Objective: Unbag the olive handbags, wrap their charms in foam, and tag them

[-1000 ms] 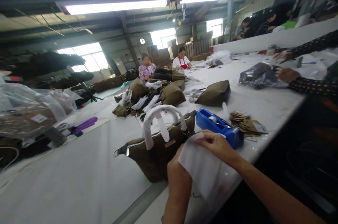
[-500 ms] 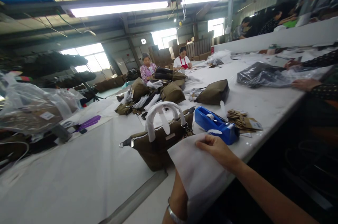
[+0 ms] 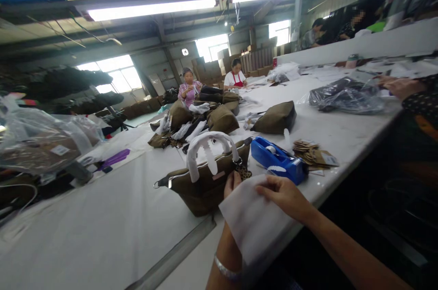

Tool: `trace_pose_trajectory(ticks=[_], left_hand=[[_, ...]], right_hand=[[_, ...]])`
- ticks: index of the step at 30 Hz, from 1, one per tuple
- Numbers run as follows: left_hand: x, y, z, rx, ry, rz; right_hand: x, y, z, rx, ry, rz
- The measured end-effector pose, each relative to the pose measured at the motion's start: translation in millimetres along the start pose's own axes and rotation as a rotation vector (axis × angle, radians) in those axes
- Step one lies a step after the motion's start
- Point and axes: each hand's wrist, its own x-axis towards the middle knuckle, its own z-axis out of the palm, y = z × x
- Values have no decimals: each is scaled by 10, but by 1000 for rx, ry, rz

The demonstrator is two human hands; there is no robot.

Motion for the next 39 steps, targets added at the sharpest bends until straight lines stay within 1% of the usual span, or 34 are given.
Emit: trace_pose_trajectory(ticks=[3, 6, 8, 9, 10, 11, 13, 15, 16, 18, 21, 24, 28, 32, 34, 37, 39], left_hand=[[-81, 75, -131, 10, -34, -31], [-134, 182, -263, 143, -91, -67], [-124, 259, -333, 240, -104, -92], [-111, 299, -358, 269, -101, -98], [-97, 340, -374, 275, -99, -103], [-86, 381, -379, 261, -105, -108], [-84, 460, -355, 202, -139, -134], [-116, 515, -295, 106, -168, -175], [-143, 528, -258, 56, -170, -196], [-212, 525, -184, -17, -143, -230], [-326, 483, -103, -58, -115, -261], [-412, 461, -70, -49, -128, -258], [-427, 446, -81, -31, -141, -282], [-342, 310, -97, 1, -110, -285], [-296, 202, -82, 19, -84, -267], [-262, 64, -44, 57, -42, -219], [-276, 26, -40, 97, -32, -194]], right_hand=[[-96, 33, -181, 10, 196, 68], [-198, 116, -399, -46, 382, 127], [-254, 187, -536, -99, 457, 164], [-275, 219, -588, -112, 468, 184], [-290, 246, -620, -109, 450, 206], [-299, 264, -629, -84, 402, 233], [-294, 273, -571, 25, 239, 284], [-251, 250, -431, 185, 83, 305], [-213, 231, -344, 266, 26, 300], [-109, 191, -176, 397, -36, 276], [85, 152, -2, 465, -28, 180], [255, 154, 70, 484, 3, 88], [353, 153, 104, 606, -50, 95], [332, 64, 129, 739, -50, 123], [316, 12, 136, 729, -77, 111], [318, -35, 141, 632, -153, 86], [338, -42, 145, 556, -140, 61]])
